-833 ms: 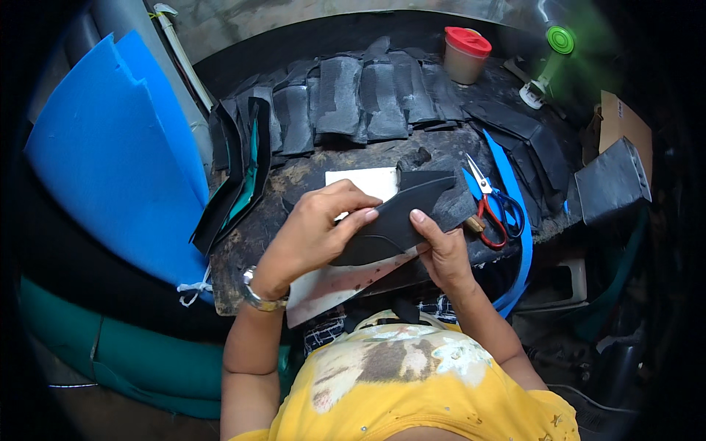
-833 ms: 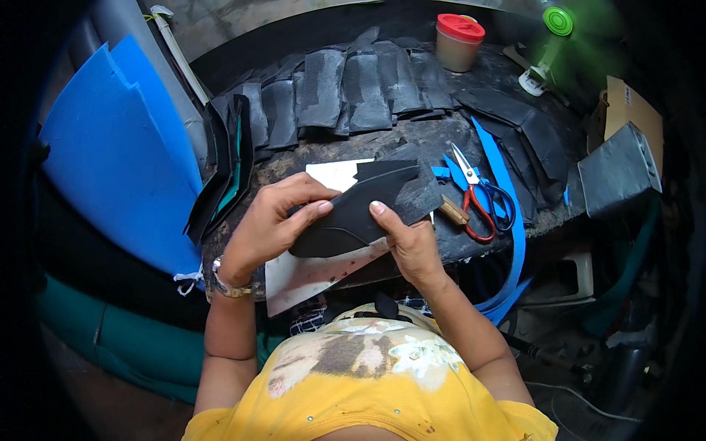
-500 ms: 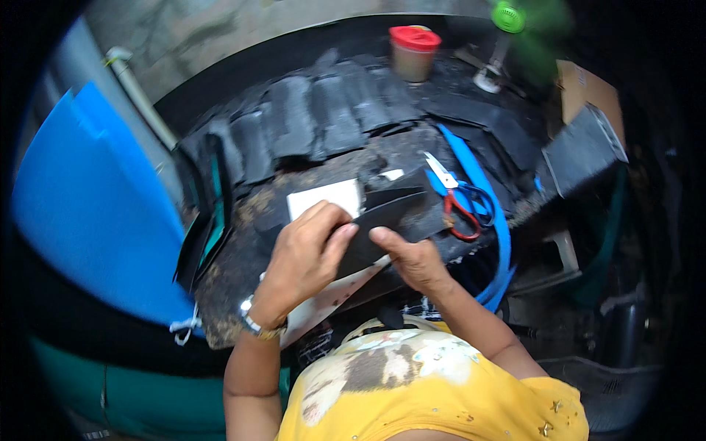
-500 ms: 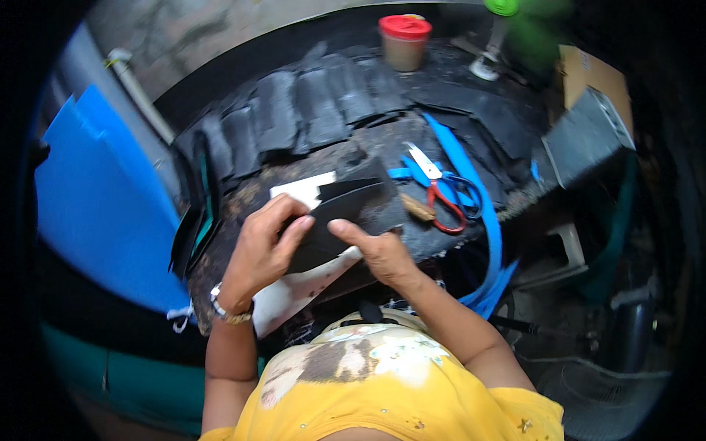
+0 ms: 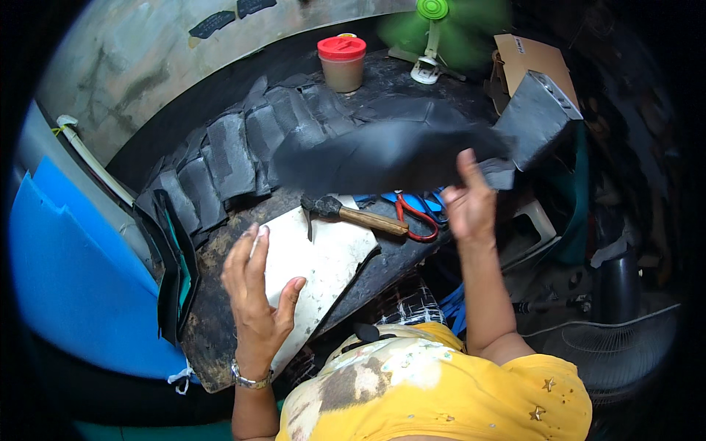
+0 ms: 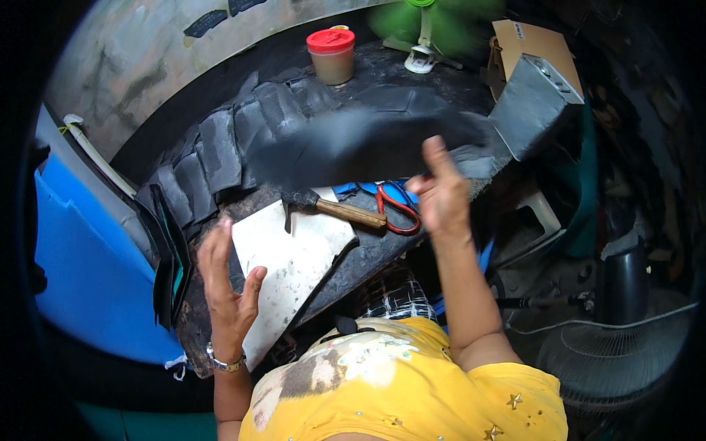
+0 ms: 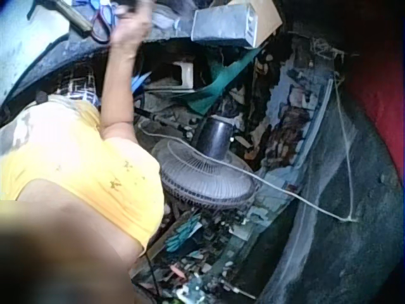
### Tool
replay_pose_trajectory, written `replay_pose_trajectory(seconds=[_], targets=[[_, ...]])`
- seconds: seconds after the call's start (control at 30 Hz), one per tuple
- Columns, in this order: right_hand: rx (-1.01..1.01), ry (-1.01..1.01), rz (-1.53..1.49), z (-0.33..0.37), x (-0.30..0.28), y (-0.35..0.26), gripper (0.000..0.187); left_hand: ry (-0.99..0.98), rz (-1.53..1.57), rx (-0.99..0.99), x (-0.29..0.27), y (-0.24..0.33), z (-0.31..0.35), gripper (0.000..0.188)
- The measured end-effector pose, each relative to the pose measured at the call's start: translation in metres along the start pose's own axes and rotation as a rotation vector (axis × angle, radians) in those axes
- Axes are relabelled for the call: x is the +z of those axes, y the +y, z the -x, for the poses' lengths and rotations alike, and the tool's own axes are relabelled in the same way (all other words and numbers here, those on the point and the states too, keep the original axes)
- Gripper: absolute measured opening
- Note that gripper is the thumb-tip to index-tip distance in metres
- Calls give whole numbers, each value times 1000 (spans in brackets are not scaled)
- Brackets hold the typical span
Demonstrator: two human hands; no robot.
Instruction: The person aligns and presses black fabric pieces onto a green shoe upper using a hammer, then cuts and fits blue foam strips along the edges. They repeatedly fold, position, and tap the materials to secure them, handling each piece one at a time.
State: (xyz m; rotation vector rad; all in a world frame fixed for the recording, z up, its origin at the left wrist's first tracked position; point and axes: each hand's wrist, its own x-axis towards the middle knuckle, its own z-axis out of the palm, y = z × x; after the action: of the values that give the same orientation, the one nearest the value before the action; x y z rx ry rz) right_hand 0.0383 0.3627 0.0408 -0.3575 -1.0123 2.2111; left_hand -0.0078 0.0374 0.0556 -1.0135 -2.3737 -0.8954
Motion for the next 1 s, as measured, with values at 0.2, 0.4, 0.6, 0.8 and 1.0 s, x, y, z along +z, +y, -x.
replay_pose_trajectory(seconds=[0.2, 0.4, 0.6, 0.8, 1.0], targets=[[-162, 203, -323, -115, -103, -10, 62, -276, 119, -182, 24, -20, 27, 49], [406, 118, -353, -147, -154, -13, 50, -218, 5, -244, 12, -57, 43, 37], [549, -263, 60, -63, -61, 21, 37, 295, -198, -413, -34, -117, 49, 22], [446, -775, 630, 36, 82, 109, 29, 219, -401, -680, -70, -186, 49, 53], [23, -1232, 1052, 91, 199, 255, 37, -182, -453, -854, -67, -211, 33, 36]])
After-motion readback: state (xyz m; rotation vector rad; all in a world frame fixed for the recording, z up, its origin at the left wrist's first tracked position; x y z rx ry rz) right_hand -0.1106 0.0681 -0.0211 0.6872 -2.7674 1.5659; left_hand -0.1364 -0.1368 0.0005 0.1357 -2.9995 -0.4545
